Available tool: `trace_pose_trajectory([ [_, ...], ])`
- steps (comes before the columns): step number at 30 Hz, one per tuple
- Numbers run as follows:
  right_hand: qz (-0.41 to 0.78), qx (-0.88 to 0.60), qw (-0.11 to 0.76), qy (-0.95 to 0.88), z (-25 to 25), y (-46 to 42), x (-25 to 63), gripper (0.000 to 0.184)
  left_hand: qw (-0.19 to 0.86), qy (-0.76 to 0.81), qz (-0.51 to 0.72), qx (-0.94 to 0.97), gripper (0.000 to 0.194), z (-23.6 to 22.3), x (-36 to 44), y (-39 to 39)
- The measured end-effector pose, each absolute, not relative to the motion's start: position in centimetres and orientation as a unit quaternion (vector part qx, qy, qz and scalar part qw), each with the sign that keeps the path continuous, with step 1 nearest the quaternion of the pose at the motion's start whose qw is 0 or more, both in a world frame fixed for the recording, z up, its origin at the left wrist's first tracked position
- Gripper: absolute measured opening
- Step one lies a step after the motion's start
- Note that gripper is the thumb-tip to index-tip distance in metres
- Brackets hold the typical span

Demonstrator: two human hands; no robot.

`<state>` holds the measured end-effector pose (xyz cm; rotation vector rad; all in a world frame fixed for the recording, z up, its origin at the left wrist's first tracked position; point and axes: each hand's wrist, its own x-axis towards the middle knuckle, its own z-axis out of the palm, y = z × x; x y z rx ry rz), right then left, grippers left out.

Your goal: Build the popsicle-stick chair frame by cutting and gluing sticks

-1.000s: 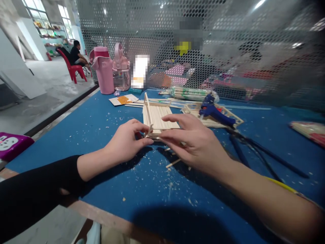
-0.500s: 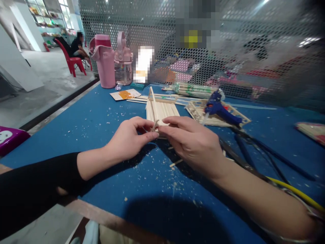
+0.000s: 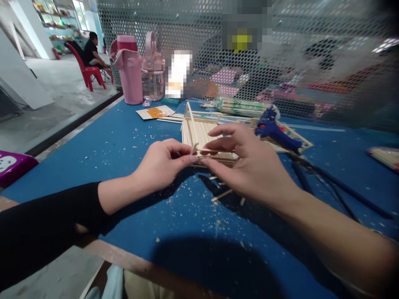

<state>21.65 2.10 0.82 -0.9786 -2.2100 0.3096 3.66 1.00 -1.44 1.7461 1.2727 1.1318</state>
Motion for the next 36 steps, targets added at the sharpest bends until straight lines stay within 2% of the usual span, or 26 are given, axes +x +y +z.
trace_pose_trajectory([
  [5,0.181,-0.385,0.302,-0.853,2.4,2.9,21.1,0.026,0.293,0.485,0.425,0.706,0.012,-1.6,3.6,0.9],
  [10,0.200,-0.426,0.281,-0.836,3.0,3.2,20.5,0.024,0.294,0.473,0.429,0.711,0.012,-1.7,3.6,0.9],
  [17,0.260,-0.457,0.317,-0.789,3.0,2.3,19.8,0.025,0.298,0.506,0.434,0.683,0.012,-1.6,3.7,0.6],
  [31,0.246,-0.421,0.303,-0.819,3.0,3.0,20.4,0.034,0.275,0.482,0.429,0.712,0.012,-1.2,3.4,0.6],
  [34,0.227,-0.419,0.265,-0.838,3.7,3.7,21.2,0.048,0.252,0.485,0.425,0.722,0.011,-1.3,3.5,0.7],
  [36,0.156,-0.424,0.227,-0.863,4.5,3.9,21.8,0.047,0.249,0.484,0.425,0.723,0.010,-1.4,3.5,0.8],
])
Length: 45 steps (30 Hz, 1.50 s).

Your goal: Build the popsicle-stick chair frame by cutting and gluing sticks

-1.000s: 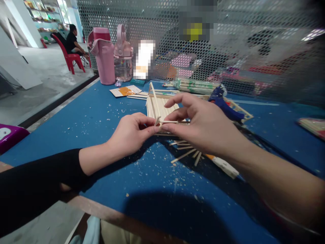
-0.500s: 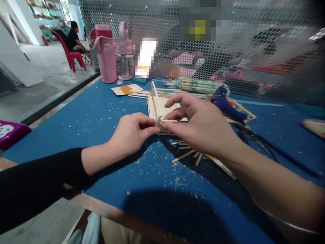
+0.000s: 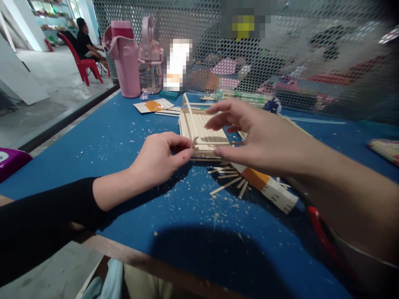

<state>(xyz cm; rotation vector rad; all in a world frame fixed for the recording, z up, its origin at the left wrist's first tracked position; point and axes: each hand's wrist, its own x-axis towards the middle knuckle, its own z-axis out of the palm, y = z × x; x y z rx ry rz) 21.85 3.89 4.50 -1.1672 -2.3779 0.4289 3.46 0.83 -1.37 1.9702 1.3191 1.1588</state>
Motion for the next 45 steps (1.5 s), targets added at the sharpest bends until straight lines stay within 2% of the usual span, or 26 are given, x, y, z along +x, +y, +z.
trace_pose_trajectory([
  [2,0.055,-0.434,0.220,-0.872,5.3,3.5,22.2,0.029,0.249,0.480,0.427,0.724,0.011,-1.4,3.5,0.9],
  [4,-0.016,-0.454,0.260,-0.852,5.8,2.3,22.2,0.009,0.251,0.476,0.429,0.726,0.010,-1.4,3.4,0.9],
  [6,-0.028,-0.468,0.293,-0.833,5.8,0.9,22.1,0.018,0.250,0.478,0.427,0.726,0.010,-1.3,3.3,0.9],
  [7,-0.014,-0.465,0.279,-0.840,5.5,0.2,22.1,0.021,0.250,0.480,0.426,0.725,0.009,-1.2,3.2,0.9],
  [11,0.016,-0.402,0.150,-0.903,2.5,-1.7,23.3,0.020,0.255,0.498,0.438,0.703,0.011,-0.8,2.6,0.9],
  [16,-0.078,-0.326,0.133,-0.933,-1.7,-1.9,25.8,0.035,0.265,0.505,0.443,0.692,0.012,-0.8,2.1,1.5],
  [24,-0.042,-0.373,0.128,-0.918,-2.1,1.2,27.1,0.036,0.281,0.498,0.459,0.680,0.013,-0.6,2.0,1.2],
  [26,-0.016,-0.384,0.141,-0.912,-1.3,1.1,26.8,0.033,0.271,0.491,0.453,0.693,0.011,-0.6,2.1,0.8],
  [28,-0.013,-0.408,0.188,-0.893,-0.3,0.5,26.3,0.026,0.258,0.481,0.446,0.709,0.009,-0.8,2.1,0.3],
  [31,-0.085,-0.442,0.321,-0.833,1.3,-0.4,25.4,0.018,0.244,0.468,0.440,0.727,0.008,-1.3,2.0,-0.1],
  [33,-0.122,-0.428,0.345,-0.827,2.2,-0.4,24.4,0.016,0.240,0.466,0.436,0.732,0.007,-1.5,1.9,-0.1],
  [37,-0.030,-0.385,0.213,-0.898,3.6,1.4,21.8,0.022,0.234,0.471,0.424,0.738,0.008,-1.5,1.9,-0.1],
  [39,0.023,-0.374,0.163,-0.913,4.0,2.5,20.7,0.019,0.229,0.473,0.421,0.740,0.008,-1.4,1.9,-0.1],
  [41,0.049,-0.368,0.140,-0.918,4.2,3.2,19.9,0.016,0.224,0.475,0.421,0.739,0.009,-1.4,2.0,-0.1],
  [45,0.100,-0.383,0.149,-0.906,4.1,3.6,19.5,0.012,0.222,0.476,0.424,0.738,0.009,-1.4,2.1,-0.1],
])
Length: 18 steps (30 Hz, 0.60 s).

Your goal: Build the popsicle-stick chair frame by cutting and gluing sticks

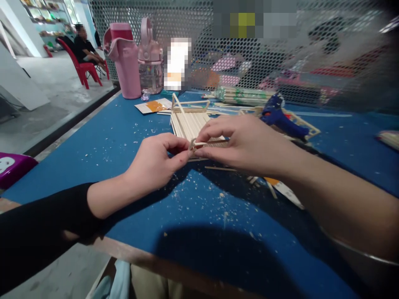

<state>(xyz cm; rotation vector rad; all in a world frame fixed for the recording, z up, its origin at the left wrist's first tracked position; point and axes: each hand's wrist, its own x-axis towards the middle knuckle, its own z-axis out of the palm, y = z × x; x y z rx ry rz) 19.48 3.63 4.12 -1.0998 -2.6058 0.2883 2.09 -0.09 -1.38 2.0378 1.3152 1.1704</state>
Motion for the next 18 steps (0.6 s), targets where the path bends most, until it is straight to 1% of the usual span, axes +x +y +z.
trace_pose_trajectory([
  [4,0.141,-0.388,0.153,-0.898,3.94,3.66,19.80,0.015,0.230,0.475,0.423,0.737,0.008,-1.30,2.15,-0.03],
  [8,0.089,-0.363,0.142,-0.916,4.12,3.74,19.82,0.018,0.236,0.476,0.422,0.734,0.007,-1.24,2.14,-0.08],
  [11,0.056,-0.345,0.131,-0.928,4.25,3.79,19.67,0.018,0.212,0.493,0.420,0.732,0.006,-1.26,2.13,-0.19],
  [18,0.071,-0.380,0.142,-0.911,4.05,3.89,19.36,0.017,0.203,0.479,0.419,0.744,0.005,-1.32,2.12,-0.12],
])
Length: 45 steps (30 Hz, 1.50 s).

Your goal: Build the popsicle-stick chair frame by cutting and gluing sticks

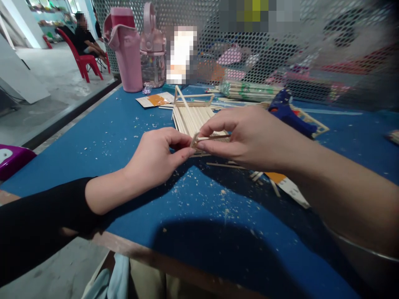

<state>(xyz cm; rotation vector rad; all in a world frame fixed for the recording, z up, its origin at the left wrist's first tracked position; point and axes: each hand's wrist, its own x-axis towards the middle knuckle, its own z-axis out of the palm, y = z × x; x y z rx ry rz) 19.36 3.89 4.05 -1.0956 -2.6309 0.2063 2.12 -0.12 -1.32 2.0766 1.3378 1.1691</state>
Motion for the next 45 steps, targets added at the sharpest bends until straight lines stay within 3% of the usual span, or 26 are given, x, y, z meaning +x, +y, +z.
trace_pose_trajectory([
  [8,0.107,-0.390,0.172,-0.898,3.7,3.6,19.4,0.016,0.191,0.475,0.420,0.749,0.008,-1.3,2.2,-0.2],
  [21,0.141,-0.385,0.139,-0.901,4.8,4.2,20.2,0.019,0.161,0.490,0.411,0.751,0.012,-1.0,2.4,-0.4],
  [28,0.044,-0.422,0.207,-0.882,6.5,3.3,20.4,0.003,0.173,0.492,0.404,0.751,0.013,-0.8,2.4,-0.4],
  [34,0.017,-0.473,0.184,-0.861,5.4,1.4,20.3,0.013,0.174,0.487,0.410,0.751,0.013,-1.0,2.4,-0.3],
  [45,0.101,-0.465,0.398,-0.784,-0.3,-0.9,18.9,0.019,0.173,0.479,0.412,0.756,0.013,-1.0,2.3,-0.1],
])
